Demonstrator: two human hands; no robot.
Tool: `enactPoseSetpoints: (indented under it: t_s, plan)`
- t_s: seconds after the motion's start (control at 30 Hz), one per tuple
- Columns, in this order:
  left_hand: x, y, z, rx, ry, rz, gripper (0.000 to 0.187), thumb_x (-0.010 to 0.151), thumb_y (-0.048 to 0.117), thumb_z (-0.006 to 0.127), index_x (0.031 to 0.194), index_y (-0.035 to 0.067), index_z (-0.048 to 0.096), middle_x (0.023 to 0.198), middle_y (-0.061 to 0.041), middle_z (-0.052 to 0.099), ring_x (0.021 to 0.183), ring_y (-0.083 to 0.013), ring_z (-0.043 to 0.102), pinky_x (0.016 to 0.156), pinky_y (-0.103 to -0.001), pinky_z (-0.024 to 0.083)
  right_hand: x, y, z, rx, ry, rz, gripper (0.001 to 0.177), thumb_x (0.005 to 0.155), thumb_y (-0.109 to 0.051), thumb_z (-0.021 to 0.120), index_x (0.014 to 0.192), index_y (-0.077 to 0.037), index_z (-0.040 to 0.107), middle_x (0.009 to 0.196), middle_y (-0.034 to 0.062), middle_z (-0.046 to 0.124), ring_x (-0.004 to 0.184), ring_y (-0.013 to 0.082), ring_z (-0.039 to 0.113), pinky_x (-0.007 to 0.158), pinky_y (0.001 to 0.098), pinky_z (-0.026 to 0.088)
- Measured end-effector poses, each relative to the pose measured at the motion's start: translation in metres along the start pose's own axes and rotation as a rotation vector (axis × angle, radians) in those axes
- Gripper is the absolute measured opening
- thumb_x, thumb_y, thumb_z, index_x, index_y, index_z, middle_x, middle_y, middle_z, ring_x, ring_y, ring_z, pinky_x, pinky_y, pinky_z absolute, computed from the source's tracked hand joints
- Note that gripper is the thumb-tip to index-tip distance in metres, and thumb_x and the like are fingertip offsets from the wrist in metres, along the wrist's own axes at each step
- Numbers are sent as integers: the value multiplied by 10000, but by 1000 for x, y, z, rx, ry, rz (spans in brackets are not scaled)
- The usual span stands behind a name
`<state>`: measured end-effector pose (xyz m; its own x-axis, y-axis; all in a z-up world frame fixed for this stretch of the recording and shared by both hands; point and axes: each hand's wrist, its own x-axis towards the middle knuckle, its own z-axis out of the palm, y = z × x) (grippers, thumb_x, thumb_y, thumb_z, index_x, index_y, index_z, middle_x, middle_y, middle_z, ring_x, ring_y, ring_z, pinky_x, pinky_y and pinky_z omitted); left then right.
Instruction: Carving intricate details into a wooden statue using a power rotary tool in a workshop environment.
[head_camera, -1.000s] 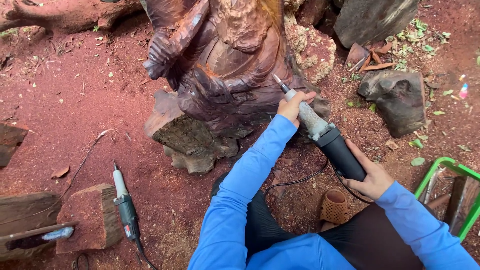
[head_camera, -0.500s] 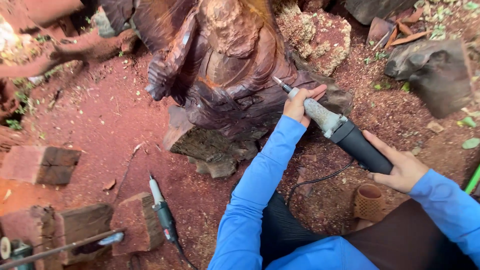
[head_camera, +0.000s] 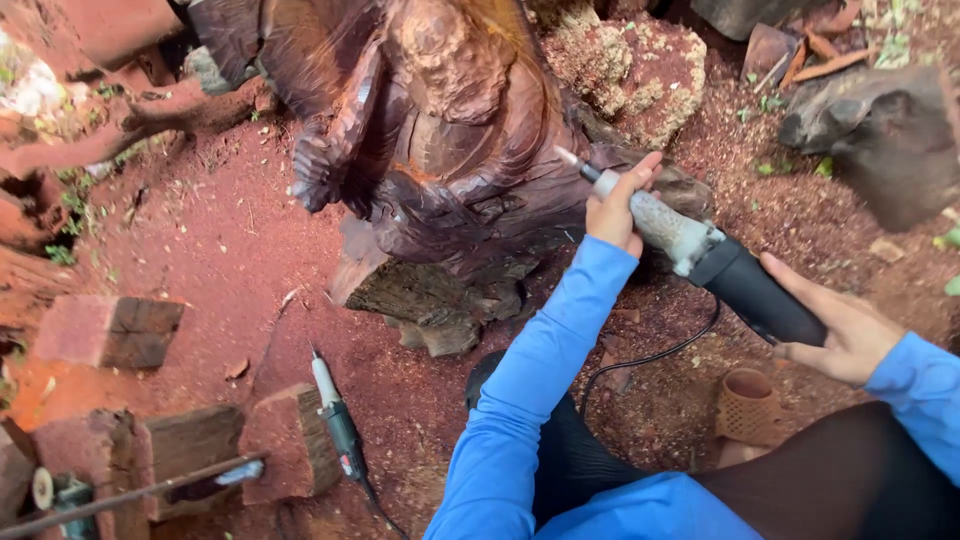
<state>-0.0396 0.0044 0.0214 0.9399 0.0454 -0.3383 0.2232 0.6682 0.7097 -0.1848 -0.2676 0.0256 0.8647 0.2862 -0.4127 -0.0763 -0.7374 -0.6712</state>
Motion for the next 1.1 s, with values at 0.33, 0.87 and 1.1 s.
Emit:
enactPoseSetpoints:
  t_s: [0.33,0.87,1.1]
  plan:
    - [8,-5,2,-236,147,34,324,885,62,606,1158,-103,663,1227,-160,717,1019,-156,677,862,-245,548,28,-44,-103,-703,-140,90,1232,707,-350,863,1646,-558,93,1225,-99,780,823,178,898,770,306,780]
    - [20,13,21,-261,145,-68,218,849,238,665,1009,90,667,905,-12,681,778,-141,627,651,-284,500,12,-143,-157,-802,-88,202,1227,698,-276,912,1639,-599,194,1099,-113,858,849,133,902,792,263,746]
    - [29,0,27,-236,201,-111,233,828,261,672,985,89,687,910,-16,684,799,-161,638,690,-308,488,14,-134,-167,-705,-58,165,1286,635,-104,926,1650,-554,277,1051,-148,879,815,95,890,759,241,720]
